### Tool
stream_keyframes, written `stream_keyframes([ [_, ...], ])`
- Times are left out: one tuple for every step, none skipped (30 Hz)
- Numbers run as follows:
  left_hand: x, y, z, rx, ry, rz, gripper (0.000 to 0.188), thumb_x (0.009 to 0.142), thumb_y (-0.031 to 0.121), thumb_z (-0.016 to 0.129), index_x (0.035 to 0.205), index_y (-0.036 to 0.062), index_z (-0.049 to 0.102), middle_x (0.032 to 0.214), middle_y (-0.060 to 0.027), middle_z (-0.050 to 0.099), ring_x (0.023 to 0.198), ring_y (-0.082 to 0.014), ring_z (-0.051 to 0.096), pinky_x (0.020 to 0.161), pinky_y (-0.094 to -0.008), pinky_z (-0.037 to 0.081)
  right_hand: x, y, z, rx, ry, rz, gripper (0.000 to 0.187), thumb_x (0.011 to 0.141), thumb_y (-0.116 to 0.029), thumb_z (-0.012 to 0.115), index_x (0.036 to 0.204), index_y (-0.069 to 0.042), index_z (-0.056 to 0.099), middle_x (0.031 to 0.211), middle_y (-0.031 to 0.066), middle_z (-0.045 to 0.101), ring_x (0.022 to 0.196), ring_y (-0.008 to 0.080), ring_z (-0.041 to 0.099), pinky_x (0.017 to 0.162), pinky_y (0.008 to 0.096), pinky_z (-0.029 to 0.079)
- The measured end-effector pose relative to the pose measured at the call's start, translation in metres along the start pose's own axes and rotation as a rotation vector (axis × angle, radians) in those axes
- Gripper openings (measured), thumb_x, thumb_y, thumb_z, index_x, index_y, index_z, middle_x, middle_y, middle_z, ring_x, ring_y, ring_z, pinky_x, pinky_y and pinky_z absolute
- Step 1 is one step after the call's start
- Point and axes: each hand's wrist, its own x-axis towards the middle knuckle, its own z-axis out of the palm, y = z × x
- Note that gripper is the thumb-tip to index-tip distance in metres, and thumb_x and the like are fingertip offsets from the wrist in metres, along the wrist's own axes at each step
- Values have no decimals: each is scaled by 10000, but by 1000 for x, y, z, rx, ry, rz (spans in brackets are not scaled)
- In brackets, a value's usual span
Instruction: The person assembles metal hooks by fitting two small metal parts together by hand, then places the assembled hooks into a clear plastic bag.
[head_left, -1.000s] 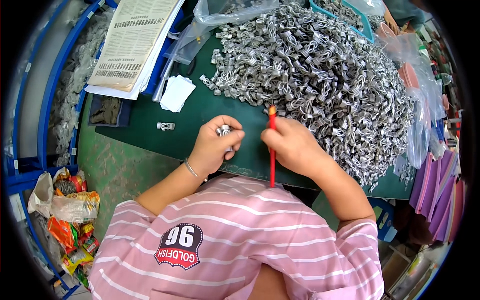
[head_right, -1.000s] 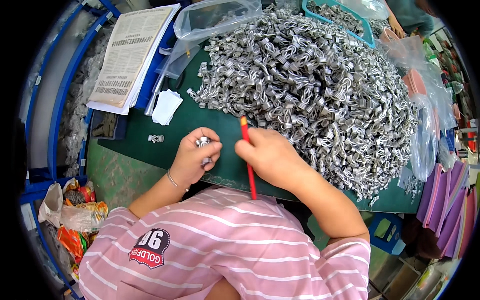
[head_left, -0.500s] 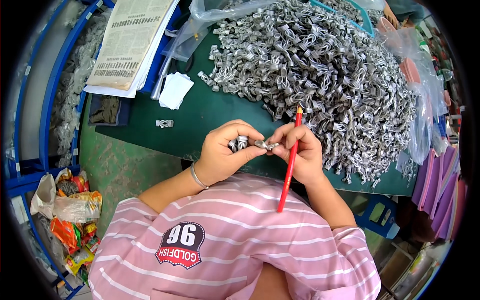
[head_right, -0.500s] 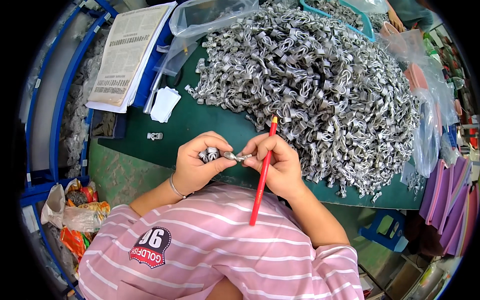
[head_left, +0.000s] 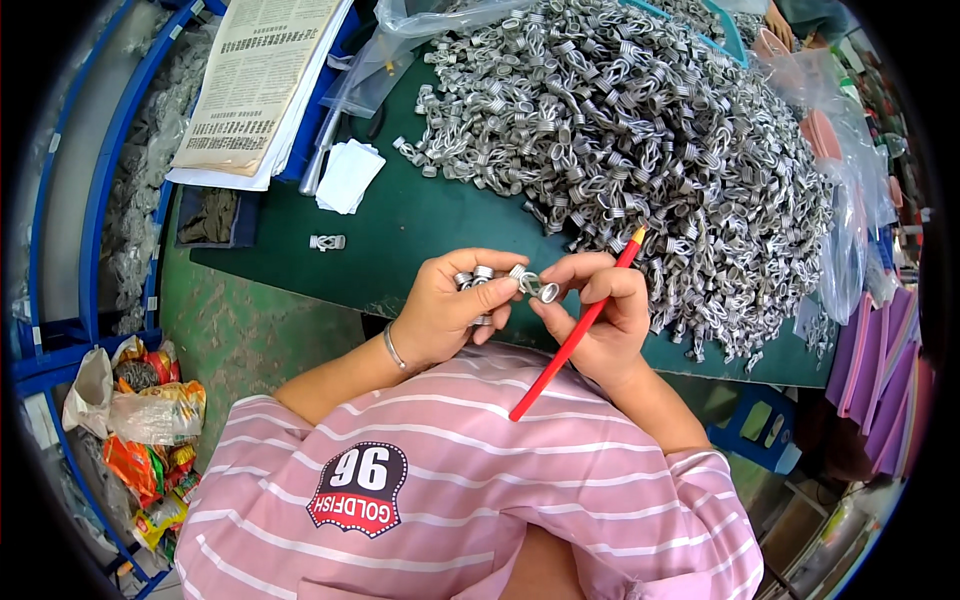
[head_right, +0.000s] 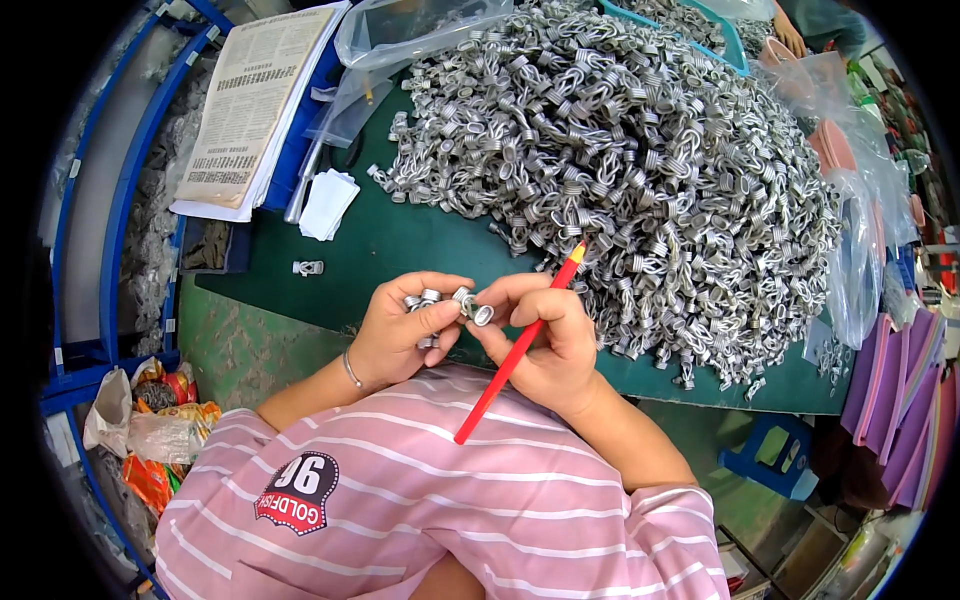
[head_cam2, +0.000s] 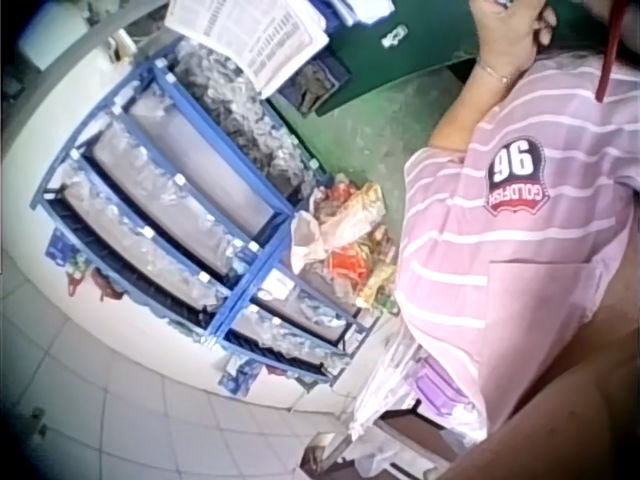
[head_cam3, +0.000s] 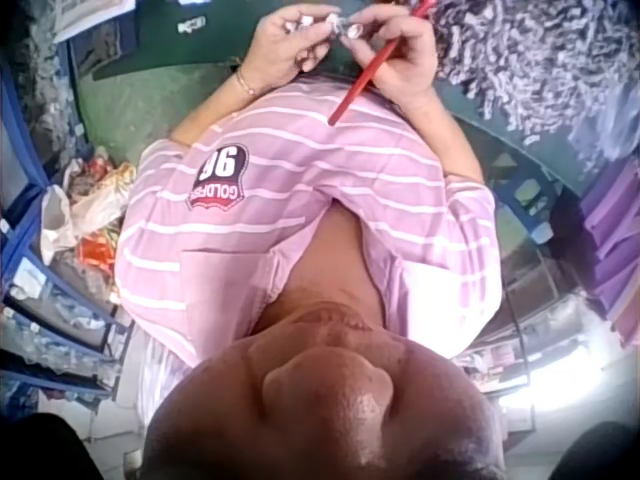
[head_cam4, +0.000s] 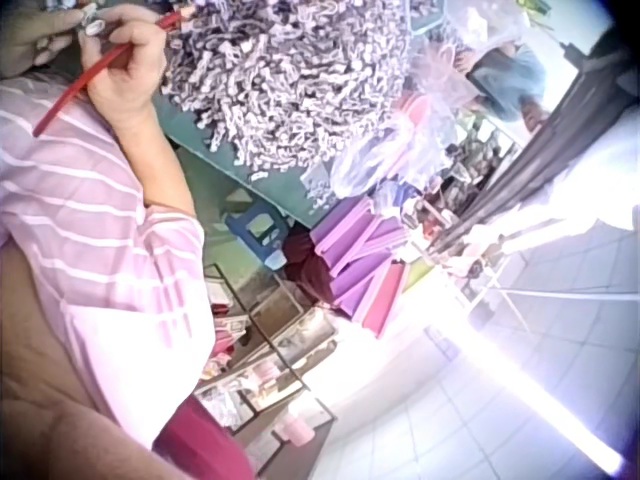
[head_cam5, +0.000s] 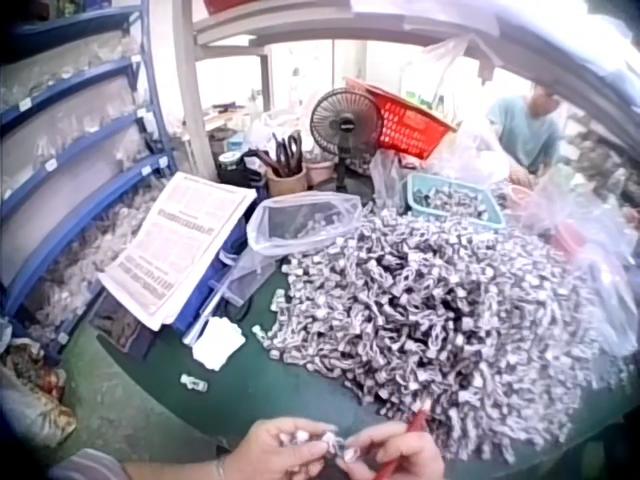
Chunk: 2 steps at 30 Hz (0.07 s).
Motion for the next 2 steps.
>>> stream_keyframes([
  [0, -1, 0, -104, -6, -49, 218, 844, 83, 574, 1039, -15, 570, 771, -83, 595, 561, -101, 539, 392, -201, 401, 0, 0, 1, 9, -45, -20, 377, 687, 82, 682, 853, -56, 373, 920, 177, 573, 740, 151, 587, 621, 219, 497],
  [0, -1, 0, -208, -14, -98, 218, 842, 68, 568, 1039, -25, 560, 820, -107, 600, 575, -144, 573, 394, -222, 441, 0, 0, 1, 16, -91, -39, 374, 693, 79, 680, 858, -57, 373, 943, 185, 575, 791, 167, 606, 635, 211, 501],
])
